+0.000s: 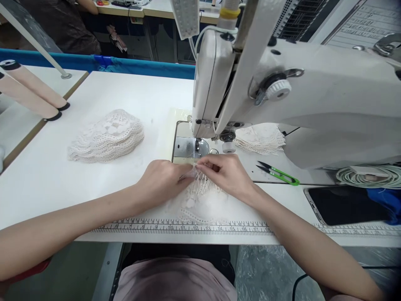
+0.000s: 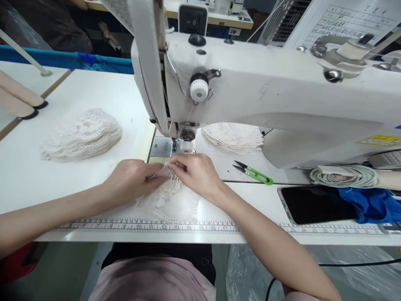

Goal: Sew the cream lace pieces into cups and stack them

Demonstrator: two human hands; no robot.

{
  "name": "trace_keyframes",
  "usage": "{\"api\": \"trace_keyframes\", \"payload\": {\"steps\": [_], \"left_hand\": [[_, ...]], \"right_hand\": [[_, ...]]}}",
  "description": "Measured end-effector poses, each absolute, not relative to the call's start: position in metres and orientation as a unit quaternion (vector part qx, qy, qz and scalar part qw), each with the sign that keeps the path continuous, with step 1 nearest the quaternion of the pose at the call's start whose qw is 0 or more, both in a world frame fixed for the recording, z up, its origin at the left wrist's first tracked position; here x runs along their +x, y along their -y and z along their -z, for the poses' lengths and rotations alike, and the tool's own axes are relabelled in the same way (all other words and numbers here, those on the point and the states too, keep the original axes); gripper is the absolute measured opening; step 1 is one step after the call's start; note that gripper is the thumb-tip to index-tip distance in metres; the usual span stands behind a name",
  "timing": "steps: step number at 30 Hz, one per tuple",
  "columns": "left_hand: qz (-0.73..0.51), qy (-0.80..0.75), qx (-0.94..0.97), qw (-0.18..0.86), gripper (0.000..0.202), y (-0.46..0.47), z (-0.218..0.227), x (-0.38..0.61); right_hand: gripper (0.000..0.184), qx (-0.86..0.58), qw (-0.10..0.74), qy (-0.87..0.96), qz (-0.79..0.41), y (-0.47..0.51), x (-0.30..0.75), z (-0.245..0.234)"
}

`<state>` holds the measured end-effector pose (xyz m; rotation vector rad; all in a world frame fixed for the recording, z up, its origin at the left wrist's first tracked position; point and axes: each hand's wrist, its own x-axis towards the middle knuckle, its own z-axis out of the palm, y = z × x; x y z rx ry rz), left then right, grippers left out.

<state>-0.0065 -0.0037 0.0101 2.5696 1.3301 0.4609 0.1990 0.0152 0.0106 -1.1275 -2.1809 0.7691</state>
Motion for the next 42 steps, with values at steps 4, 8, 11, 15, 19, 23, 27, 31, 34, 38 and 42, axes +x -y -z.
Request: {"api": "trace_keyframes", "payload": {"steps": [4, 8, 11, 15, 19, 23, 27, 31, 34, 38, 42], "left_hand": [[-0.150, -0.465, 0.872, -0.001, 0.046, -0.001, -0.001, -0.006], [-0.198, -0.370, 0.902, -0.101, 0.027, -0.002, 0.001, -0.006], [-0.195, -0.332, 0.910, -0.152, 0.023, 0.003, 0.002, -0.005], [-0.159, -0.341, 0.916, -0.138, 0.028, 0.008, 0.002, -0.006], [-0.166, -0.348, 0.915, -0.118, 0.030, 0.003, 0.004, -0.005], [-0.175, -0.352, 0.912, -0.121, 0.027, -0.004, 0.006, -0.003], [-0.154, -0.367, 0.908, -0.129, 0.033, -0.003, 0.006, -0.004], [-0.139, -0.372, 0.907, -0.138, 0.036, -0.002, 0.005, -0.005], [-0.142, -0.368, 0.908, -0.143, 0.037, -0.004, 0.005, -0.004], [-0.142, -0.369, 0.907, -0.141, 0.037, -0.007, 0.005, -0.003], [-0.143, -0.372, 0.905, -0.149, 0.038, -0.007, 0.006, -0.002]], "right_hand": [[0.018, -0.485, 0.247, 0.803, -0.243, -0.026, 0.196, 0.003], [0.014, -0.518, 0.248, 0.787, -0.228, -0.034, 0.194, 0.010], [0.016, -0.526, 0.245, 0.791, -0.193, -0.036, 0.195, 0.013], [0.026, -0.511, 0.190, 0.838, -0.019, -0.028, 0.202, 0.009], [0.022, -0.454, 0.174, 0.868, 0.103, -0.015, 0.204, -0.001], [0.031, -0.445, 0.147, 0.873, 0.133, -0.011, 0.199, 0.000], [0.035, -0.463, 0.101, 0.869, 0.142, -0.011, 0.197, 0.005], [0.035, -0.468, 0.088, 0.865, 0.160, -0.011, 0.198, 0.005], [0.035, -0.469, 0.092, 0.863, 0.163, -0.012, 0.199, 0.005], [0.037, -0.481, 0.089, 0.859, 0.151, -0.014, 0.199, 0.006], [0.039, -0.489, 0.081, 0.857, 0.142, -0.015, 0.199, 0.007]]}}
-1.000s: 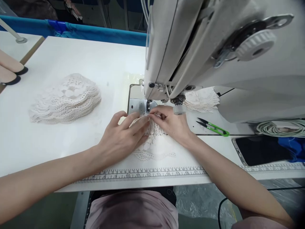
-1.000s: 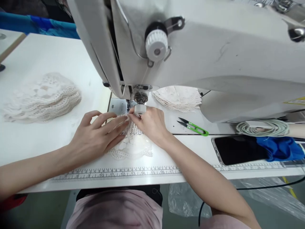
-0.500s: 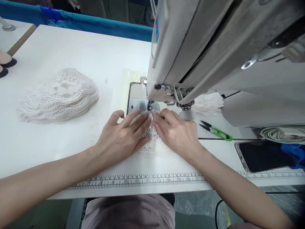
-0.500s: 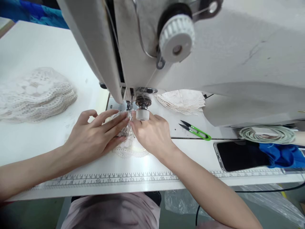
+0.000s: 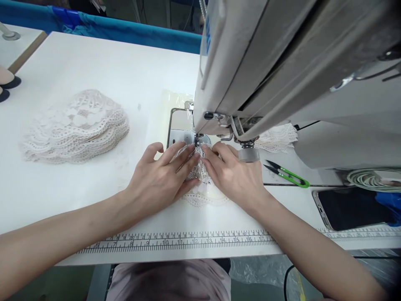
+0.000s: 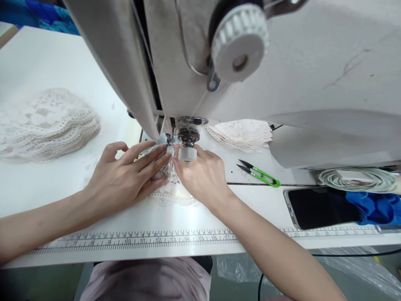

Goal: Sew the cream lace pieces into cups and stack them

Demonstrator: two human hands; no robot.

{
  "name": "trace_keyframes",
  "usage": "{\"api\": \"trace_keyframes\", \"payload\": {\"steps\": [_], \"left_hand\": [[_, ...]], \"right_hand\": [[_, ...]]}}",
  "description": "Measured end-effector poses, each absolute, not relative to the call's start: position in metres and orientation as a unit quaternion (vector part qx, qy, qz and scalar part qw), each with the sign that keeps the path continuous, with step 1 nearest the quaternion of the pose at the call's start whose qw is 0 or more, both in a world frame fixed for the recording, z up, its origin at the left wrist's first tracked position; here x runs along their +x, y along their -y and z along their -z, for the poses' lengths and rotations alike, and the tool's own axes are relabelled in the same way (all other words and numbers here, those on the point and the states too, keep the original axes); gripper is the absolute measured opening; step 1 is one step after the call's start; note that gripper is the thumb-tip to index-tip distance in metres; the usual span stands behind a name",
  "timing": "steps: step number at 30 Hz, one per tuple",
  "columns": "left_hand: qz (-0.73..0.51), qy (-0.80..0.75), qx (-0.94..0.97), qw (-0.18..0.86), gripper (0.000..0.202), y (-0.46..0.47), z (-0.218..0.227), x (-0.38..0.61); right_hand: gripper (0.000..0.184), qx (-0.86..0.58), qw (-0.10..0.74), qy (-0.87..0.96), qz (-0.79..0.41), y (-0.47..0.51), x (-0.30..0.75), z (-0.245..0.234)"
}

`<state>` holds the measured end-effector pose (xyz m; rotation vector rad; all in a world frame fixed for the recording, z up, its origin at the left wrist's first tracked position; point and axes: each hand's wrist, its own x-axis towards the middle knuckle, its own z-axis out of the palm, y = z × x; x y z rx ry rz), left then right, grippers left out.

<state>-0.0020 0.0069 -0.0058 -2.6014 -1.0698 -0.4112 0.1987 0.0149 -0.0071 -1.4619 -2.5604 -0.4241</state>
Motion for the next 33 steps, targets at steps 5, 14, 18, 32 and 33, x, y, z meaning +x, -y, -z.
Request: {"api": "trace_keyframes", "payload": {"steps": [5, 14, 18, 32, 33], "left_hand": [[0.133, 0.374, -0.906, 0.150, 0.039, -0.006, 0.007, -0.002], [0.134, 0.381, -0.904, 0.138, 0.038, -0.006, 0.006, -0.002], [0.143, 0.383, -0.903, 0.130, 0.037, -0.007, 0.006, -0.003], [0.159, 0.386, -0.899, 0.130, 0.035, -0.014, 0.008, -0.005], [0.165, 0.380, -0.900, 0.134, 0.033, -0.013, 0.005, -0.006]], "right_hand": [[0.040, -0.494, 0.077, 0.855, 0.135, -0.015, 0.199, 0.006], [0.038, -0.482, 0.068, 0.858, 0.162, -0.014, 0.200, 0.008], [0.039, -0.488, 0.049, 0.856, 0.162, -0.013, 0.201, 0.009], [0.033, -0.492, 0.051, 0.859, 0.134, -0.015, 0.205, -0.001], [0.031, -0.494, 0.055, 0.862, 0.100, -0.014, 0.206, -0.007]]}}
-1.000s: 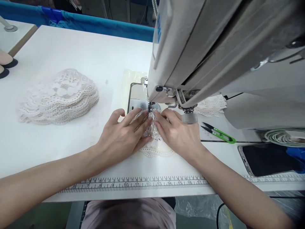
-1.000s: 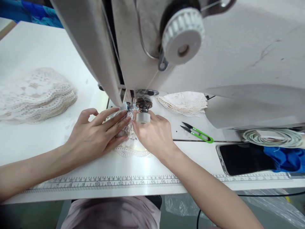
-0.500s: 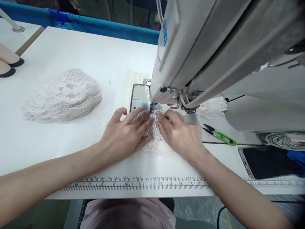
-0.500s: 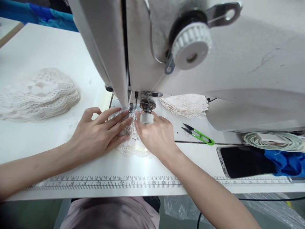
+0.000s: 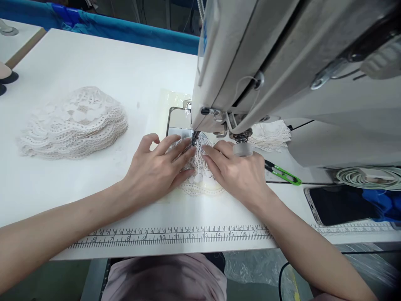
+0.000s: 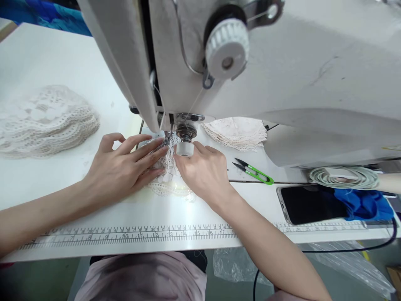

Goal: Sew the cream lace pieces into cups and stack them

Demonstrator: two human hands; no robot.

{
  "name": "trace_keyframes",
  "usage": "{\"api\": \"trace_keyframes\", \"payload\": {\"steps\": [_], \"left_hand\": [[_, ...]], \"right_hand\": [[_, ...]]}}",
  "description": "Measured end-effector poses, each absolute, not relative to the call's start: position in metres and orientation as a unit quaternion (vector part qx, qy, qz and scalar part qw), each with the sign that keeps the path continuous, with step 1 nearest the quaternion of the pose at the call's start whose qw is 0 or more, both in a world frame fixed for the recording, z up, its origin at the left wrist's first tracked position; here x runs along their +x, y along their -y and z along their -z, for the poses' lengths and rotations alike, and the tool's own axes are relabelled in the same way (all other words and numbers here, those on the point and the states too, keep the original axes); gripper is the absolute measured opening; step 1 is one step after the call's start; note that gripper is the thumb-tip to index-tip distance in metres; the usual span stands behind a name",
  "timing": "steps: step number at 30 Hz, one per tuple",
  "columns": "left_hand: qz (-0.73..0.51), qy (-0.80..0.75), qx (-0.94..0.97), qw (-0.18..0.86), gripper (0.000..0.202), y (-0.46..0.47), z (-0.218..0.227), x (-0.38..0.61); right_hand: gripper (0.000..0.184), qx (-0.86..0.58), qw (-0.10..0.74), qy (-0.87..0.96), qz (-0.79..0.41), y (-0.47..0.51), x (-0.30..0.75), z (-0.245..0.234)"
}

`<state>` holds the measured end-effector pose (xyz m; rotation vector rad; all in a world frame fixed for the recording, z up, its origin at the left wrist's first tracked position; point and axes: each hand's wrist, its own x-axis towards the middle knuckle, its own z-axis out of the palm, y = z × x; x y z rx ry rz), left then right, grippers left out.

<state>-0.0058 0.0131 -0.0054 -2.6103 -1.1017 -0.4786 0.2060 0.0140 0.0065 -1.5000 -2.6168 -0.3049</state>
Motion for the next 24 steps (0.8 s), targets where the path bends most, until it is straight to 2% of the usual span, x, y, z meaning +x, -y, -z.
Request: {"api": "trace_keyframes", "payload": {"steps": [3, 6, 8, 10, 15, 19, 21, 24], "left_hand": [[0.189, 0.337, -0.914, 0.122, 0.023, -0.011, -0.005, -0.011], [0.148, 0.280, -0.947, 0.057, 0.029, -0.009, -0.017, -0.018], [0.102, 0.264, -0.959, 0.017, 0.026, -0.008, -0.022, -0.022], [0.083, 0.283, -0.955, -0.025, 0.021, -0.006, -0.026, -0.023], [0.094, 0.421, -0.880, -0.199, 0.028, -0.003, -0.036, -0.022], [0.068, 0.452, -0.863, -0.216, 0.022, -0.013, -0.040, -0.017], [0.056, 0.439, -0.875, -0.196, 0.025, -0.021, -0.038, -0.012], [0.056, 0.411, -0.888, -0.197, 0.029, -0.036, -0.035, -0.007]], "right_hand": [[0.022, -0.477, 0.052, 0.874, -0.078, -0.012, 0.210, -0.027], [0.014, -0.421, 0.020, 0.877, -0.230, -0.013, 0.215, -0.040], [0.004, -0.399, 0.012, 0.879, -0.261, -0.014, 0.218, -0.043], [0.011, -0.398, 0.035, 0.874, -0.276, -0.014, 0.220, -0.042], [0.018, -0.478, 0.123, 0.785, -0.373, -0.015, 0.221, -0.040], [0.017, -0.482, 0.138, 0.793, -0.347, -0.015, 0.217, -0.039], [0.017, -0.472, 0.136, 0.821, -0.291, -0.015, 0.215, -0.035], [0.017, -0.481, 0.190, 0.840, -0.166, -0.015, 0.213, -0.025]]}}
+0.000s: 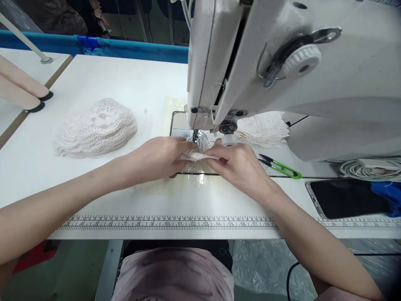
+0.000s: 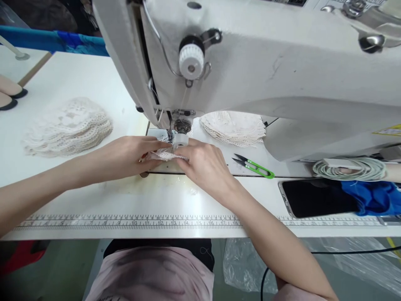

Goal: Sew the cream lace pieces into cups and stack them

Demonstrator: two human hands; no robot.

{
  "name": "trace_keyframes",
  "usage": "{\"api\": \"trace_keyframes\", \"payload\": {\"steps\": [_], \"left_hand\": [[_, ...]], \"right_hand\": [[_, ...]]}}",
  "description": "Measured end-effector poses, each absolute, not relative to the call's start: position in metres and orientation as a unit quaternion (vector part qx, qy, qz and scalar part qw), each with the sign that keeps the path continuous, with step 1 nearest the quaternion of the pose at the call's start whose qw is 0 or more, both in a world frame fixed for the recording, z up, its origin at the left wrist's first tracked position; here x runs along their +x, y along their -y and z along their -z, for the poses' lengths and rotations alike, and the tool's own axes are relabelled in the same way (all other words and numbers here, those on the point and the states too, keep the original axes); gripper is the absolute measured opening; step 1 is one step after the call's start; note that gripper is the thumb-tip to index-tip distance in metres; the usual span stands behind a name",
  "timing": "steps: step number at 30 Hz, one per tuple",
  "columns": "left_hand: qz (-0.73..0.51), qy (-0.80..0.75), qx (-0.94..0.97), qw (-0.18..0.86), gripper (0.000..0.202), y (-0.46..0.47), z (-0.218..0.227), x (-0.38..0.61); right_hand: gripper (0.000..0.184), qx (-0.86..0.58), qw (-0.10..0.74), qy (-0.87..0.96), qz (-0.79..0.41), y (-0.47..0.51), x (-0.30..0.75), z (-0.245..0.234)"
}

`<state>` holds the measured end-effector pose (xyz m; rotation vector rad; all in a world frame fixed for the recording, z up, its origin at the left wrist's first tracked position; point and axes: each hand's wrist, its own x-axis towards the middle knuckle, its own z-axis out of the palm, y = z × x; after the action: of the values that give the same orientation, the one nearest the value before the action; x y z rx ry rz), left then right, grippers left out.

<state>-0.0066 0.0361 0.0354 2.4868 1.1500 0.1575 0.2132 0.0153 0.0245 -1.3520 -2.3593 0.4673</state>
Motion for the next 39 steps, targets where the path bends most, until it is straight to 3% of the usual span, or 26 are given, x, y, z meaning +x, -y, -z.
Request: {"api": "trace_keyframes", "payload": {"steps": [4, 12, 15, 19, 22, 28, 39], "left_hand": [[-0.070, -0.385, 0.885, 0.253, 0.028, -0.054, -0.037, -0.006], [-0.104, -0.346, 0.850, 0.385, 0.042, -0.053, -0.037, -0.015], [-0.139, -0.317, 0.894, 0.286, 0.038, -0.038, -0.023, -0.015], [-0.198, -0.280, 0.939, 0.006, 0.022, -0.017, -0.003, -0.014], [-0.189, -0.266, 0.937, -0.126, 0.019, -0.005, 0.001, -0.013], [-0.148, -0.274, 0.942, -0.126, 0.027, 0.002, 0.001, -0.015], [-0.183, -0.295, 0.934, -0.088, 0.028, -0.007, 0.005, -0.014]], "right_hand": [[0.023, -0.474, 0.274, 0.836, -0.046, -0.016, 0.213, -0.010], [0.026, -0.478, 0.262, 0.833, -0.097, -0.015, 0.211, -0.013], [0.025, -0.440, 0.247, 0.860, -0.081, -0.014, 0.213, -0.018], [0.022, -0.368, 0.157, 0.915, -0.038, -0.011, 0.214, -0.023], [0.024, -0.344, 0.124, 0.931, -0.017, -0.009, 0.212, -0.024], [0.026, -0.336, 0.117, 0.935, 0.002, -0.009, 0.212, -0.023], [0.028, -0.342, 0.136, 0.929, 0.037, -0.011, 0.211, -0.020]]}}
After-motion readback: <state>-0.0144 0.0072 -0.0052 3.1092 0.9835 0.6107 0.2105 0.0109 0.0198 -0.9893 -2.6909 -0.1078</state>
